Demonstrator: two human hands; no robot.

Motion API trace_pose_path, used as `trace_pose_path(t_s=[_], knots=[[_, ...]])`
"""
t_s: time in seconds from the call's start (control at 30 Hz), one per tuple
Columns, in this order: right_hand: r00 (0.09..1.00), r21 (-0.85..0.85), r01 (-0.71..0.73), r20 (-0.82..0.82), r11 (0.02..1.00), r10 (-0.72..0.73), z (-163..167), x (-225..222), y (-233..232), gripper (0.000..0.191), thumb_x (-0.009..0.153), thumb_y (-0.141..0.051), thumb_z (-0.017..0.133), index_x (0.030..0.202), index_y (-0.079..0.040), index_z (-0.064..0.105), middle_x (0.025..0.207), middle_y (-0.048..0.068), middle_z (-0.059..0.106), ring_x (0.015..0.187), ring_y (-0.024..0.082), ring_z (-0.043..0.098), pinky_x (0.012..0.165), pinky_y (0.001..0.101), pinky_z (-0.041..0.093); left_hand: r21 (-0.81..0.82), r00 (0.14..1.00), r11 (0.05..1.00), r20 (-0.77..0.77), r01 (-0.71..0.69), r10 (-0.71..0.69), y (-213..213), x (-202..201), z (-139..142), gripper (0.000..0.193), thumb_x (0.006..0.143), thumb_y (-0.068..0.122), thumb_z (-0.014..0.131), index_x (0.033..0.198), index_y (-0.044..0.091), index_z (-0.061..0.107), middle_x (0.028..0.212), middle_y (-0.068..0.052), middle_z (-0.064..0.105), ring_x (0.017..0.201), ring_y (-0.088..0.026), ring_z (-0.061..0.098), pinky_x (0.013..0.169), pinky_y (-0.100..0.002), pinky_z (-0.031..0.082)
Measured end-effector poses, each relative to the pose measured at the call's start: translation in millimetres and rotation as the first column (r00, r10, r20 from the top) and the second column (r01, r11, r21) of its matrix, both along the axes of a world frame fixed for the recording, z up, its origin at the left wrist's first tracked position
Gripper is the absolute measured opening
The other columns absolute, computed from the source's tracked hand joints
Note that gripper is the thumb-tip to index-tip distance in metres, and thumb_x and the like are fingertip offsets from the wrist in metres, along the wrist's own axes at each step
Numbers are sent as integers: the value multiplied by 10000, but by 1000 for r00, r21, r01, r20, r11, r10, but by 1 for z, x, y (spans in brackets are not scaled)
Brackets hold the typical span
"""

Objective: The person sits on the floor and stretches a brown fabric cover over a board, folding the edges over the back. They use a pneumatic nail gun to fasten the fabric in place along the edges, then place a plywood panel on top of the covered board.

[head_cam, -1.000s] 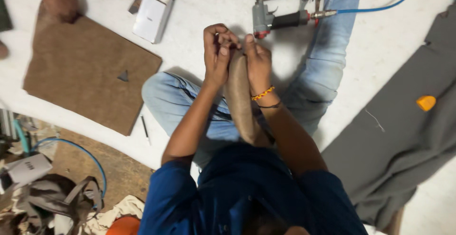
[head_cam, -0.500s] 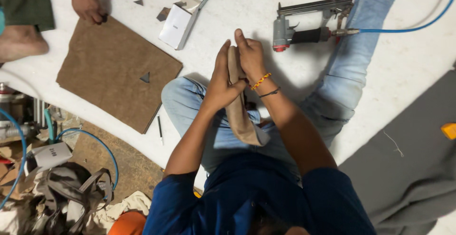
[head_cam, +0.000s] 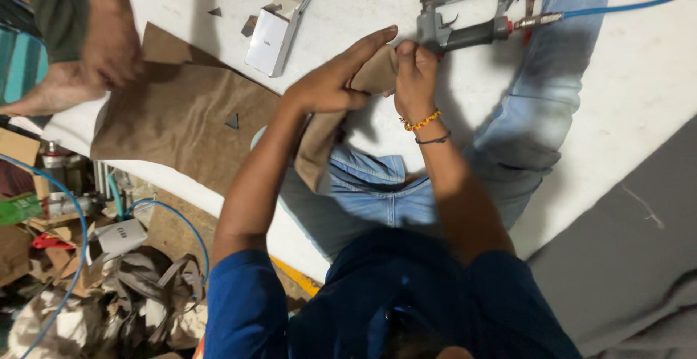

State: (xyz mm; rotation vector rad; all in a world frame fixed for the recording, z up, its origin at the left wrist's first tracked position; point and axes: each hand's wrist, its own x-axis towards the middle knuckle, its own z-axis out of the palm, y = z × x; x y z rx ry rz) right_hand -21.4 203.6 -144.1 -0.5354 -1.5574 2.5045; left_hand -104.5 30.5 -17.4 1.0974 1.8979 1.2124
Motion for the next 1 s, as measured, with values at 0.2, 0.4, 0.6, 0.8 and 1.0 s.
trace_pose_path(t_s=[0.2, 0.4, 0.6, 0.8, 1.0], knots=[[974, 178, -182, -102, 967, 202, 44, 21, 7, 307, 1020, -285, 756, 971, -3, 646, 813, -27, 630, 695, 41, 578, 521, 258, 505, -280, 989, 958, -145, -57, 16, 11, 6, 41, 1014, 754, 102, 772, 1636, 201, 283, 1661, -180, 351, 1476, -369, 435, 1142, -422, 444], [908, 337, -413, 218, 846, 357, 93, 23, 20, 244, 1010, -275, 670, 985, -37, 716, 664, -9, 656, 506, 36, 578, 451, 254, 453, -423, 915, 846, -367, -324, 167, 26, 38, 67, 830, 878, 158, 777, 1590, 295, 375, 1566, -63, 525, 1232, -336, 647, 921, -416, 565], [967, 172, -248, -20, 953, 255, 71, 21, 2, 251, 1089, -227, 623, 1009, -3, 703, 778, 3, 625, 650, 56, 507, 543, 254, 429, -487, 952, 825, -243, -286, 187, 32, 17, 70, 802, 868, 104, 759, 1574, 253, 410, 1552, -64, 556, 959, -314, 690, 835, -376, 587], [903, -349, -427, -129, 834, 409, 30, 16, 13, 373, 1049, -345, 608, 1095, 21, 666, 879, 6, 681, 691, 75, 593, 586, 234, 470, -470, 975, 869, 68, -154, 210, 28, 1, 51, 843, 857, 157, 780, 1594, 193, 373, 1539, -117, 556, 1174, -243, 677, 805, -307, 610], [947, 141, -222, -204, 965, 248, 13, 34, 8, 358, 1123, -333, 578, 1009, 1, 637, 868, 11, 630, 810, 84, 567, 731, 270, 495, -232, 803, 972, 585, 29, 116, 22, -31, 6, 832, 990, 609, 487, 1629, 88, 382, 1577, -188, 513, 1431, -277, 509, 1189, -377, 406]])
